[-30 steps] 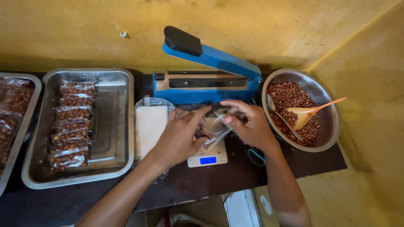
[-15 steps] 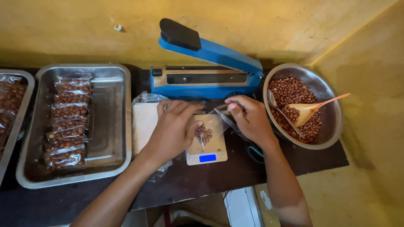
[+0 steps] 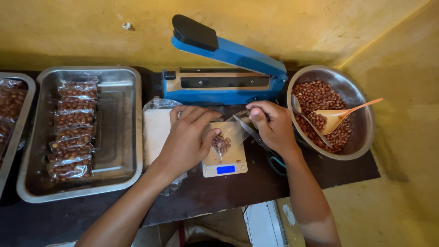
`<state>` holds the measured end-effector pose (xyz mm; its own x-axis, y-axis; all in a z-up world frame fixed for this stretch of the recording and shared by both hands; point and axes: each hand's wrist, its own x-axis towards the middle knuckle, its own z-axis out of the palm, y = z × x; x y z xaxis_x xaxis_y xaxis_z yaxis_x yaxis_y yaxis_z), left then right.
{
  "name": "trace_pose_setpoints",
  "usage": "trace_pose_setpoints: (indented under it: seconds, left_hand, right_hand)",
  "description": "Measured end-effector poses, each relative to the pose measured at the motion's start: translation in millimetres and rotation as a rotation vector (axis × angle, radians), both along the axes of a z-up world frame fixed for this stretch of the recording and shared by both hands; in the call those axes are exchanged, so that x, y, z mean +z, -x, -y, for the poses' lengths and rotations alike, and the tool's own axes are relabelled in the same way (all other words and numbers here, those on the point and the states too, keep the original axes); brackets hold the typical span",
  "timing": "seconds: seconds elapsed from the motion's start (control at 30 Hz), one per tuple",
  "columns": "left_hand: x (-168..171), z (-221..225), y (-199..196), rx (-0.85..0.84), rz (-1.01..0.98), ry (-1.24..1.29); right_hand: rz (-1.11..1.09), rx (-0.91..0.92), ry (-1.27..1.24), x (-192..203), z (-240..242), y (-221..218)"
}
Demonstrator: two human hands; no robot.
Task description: Filling small plastic bags with peanuts, weighing them on a digital scale, and sealing them with a manual heat sealer.
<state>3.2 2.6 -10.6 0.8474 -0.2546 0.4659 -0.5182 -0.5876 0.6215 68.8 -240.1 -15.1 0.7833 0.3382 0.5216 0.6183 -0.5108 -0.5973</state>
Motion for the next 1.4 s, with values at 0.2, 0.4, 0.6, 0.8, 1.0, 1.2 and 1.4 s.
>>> trace_pose_setpoints:
  seconds: [0.2,0.4,0.6,0.8,1.0,1.2,1.4]
  left_hand:
    - [1.0,-0.7,0.7,0.001,0.014,0.001]
    - [0.9,0.0,1.9,0.002,0.021,0.004]
    - [2.7,-0.4,2.4,0.000,0.005,0.000]
    - [2.6,-1.6,2.8,0.006,0.018,-0.006]
    - [3.8,-1.6,2.4,0.007,0.013,-0.004]
    - [3.4,-1.0,2.8,0.013,0.025,0.004]
    - [2.1,-1.4,2.5,0.010,0.028,0.004]
  right_hand:
    - [0.004,-0.009,0.007,1.6,-0.4,0.8]
    - [-0.004,-0.009,0.033,-0.4,0.7,-0.1]
    - [0.013,-0.008,0.037,5.6,0.0,0.4]
    - [0.003,-0.032,0.073,-4.3,4.9,-1.8]
    - [-0.039,0.002,0.111,-1.0,2.9,-0.3]
    - [-0.068,0.002,0.119,-5.8,5.8,0.1]
    - [-0.068,0.018,0.114,-7.0,6.7,-0.3]
